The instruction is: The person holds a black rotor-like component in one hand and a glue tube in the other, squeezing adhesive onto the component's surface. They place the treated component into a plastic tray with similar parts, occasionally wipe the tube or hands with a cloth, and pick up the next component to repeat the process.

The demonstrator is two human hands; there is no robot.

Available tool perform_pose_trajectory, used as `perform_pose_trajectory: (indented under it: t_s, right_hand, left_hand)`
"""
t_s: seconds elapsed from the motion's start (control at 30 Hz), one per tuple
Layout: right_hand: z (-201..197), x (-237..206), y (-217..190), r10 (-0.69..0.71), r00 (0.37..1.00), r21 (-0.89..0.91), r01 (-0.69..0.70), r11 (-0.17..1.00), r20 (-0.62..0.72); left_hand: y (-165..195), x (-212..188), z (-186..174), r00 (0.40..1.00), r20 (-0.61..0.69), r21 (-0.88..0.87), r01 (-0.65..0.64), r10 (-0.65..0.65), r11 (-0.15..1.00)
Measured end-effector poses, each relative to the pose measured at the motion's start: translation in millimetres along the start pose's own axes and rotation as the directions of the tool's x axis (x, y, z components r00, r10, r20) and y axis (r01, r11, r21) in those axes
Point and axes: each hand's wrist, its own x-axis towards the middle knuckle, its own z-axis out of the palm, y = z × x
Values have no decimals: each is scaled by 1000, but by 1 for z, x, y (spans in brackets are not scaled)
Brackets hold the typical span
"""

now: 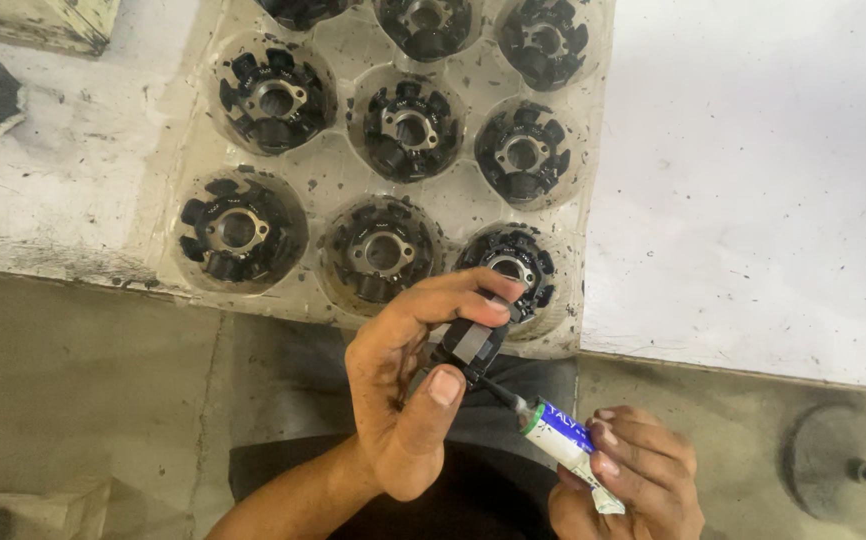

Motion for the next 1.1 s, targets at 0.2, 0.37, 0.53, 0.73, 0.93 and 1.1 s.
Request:
perform_pose_trajectory:
  t_s: [0.2,0.37,0.53,0.73,0.93,1.1]
  right_hand:
    - [6,2,1,-49,997,-11,48,999,-54]
    - [2,2,0,-30,1000,-7,30,1000,0]
    - [0,7,-4,-21,1000,-8,22,1000,15]
    - [30,8,-10,2,965,-56,-17,998,-262]
    - [40,12,-1,-93,937,12,103,995,-337]
    - [27,13,-4,-90,971,-78,75,994,-220]
  left_hand:
    - [-2,-1,0,1000,-6,13,-10,10,1000]
    - [-7,-3,-1,1000,-25,8,-16,16,1000]
    - [-14,-4,6,987,-155,-299,-8,-41,954]
    - [-23,-2,21,903,-254,-773,26,-347,634]
    - [-26,-2,28,794,-256,-846,91,-551,525]
    - [-25,-4,29,767,-240,-858,118,-594,500]
